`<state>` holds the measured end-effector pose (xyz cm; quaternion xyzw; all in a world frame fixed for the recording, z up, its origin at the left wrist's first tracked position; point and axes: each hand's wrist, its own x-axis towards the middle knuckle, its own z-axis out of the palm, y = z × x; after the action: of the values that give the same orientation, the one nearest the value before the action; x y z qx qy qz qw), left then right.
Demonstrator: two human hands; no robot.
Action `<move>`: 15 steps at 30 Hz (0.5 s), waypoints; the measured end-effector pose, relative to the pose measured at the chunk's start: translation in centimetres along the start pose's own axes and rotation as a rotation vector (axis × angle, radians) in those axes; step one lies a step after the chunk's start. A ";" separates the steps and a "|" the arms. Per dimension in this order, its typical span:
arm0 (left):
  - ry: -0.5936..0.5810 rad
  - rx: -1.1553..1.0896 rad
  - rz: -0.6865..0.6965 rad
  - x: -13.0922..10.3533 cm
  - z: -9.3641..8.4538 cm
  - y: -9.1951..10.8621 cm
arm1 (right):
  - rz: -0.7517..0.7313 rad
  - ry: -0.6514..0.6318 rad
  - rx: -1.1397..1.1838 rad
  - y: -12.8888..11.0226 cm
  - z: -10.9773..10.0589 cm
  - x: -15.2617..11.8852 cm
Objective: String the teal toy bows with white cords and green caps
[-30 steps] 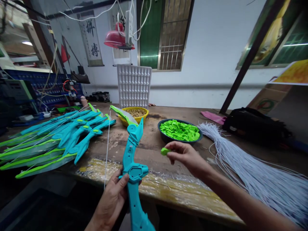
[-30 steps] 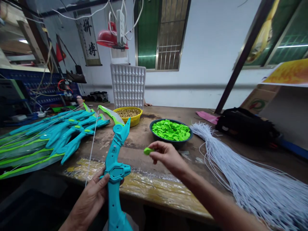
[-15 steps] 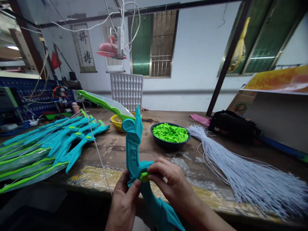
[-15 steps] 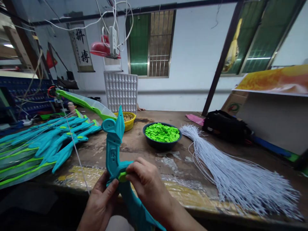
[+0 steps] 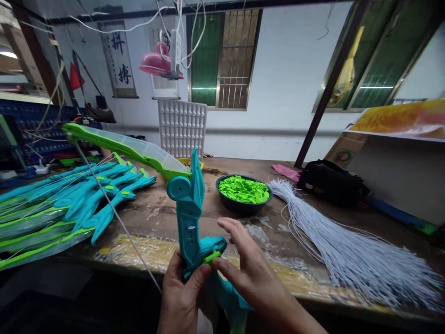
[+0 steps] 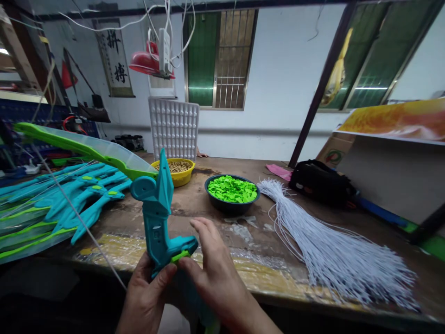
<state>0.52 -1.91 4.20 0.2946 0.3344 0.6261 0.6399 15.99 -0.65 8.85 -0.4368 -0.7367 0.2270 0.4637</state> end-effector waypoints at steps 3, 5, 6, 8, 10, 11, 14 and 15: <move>0.010 0.046 0.040 -0.1 -0.8 0.0 | 0.039 -0.085 0.080 -0.1 0.4 -0.4; 0.023 0.101 0.065 -0.1 -1.3 0.0 | 0.015 -0.045 0.063 -0.4 0.8 -0.7; 0.025 0.138 0.076 0.0 -1.5 0.0 | 0.000 -0.013 0.047 -0.5 1.0 -0.9; 0.024 0.198 0.088 0.0 -1.8 0.0 | -0.013 0.015 0.033 -0.6 1.3 -1.2; 0.019 0.206 0.068 0.1 -2.0 -0.2 | 0.023 0.020 0.027 -0.6 1.5 -1.4; 0.019 0.198 0.041 0.2 -2.1 -0.4 | 0.050 0.022 0.021 -0.6 1.6 -1.3; 0.060 0.116 -0.068 0.7 -2.3 -1.1 | 0.084 0.079 -0.012 -0.4 2.2 -0.5; 0.079 0.072 -0.104 1.0 -2.4 -1.2 | 0.080 0.076 -0.014 -0.2 2.3 0.0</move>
<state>-0.67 -1.05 1.80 0.2749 0.3966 0.5908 0.6466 13.87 -0.56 7.93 -0.4774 -0.7020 0.2237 0.4788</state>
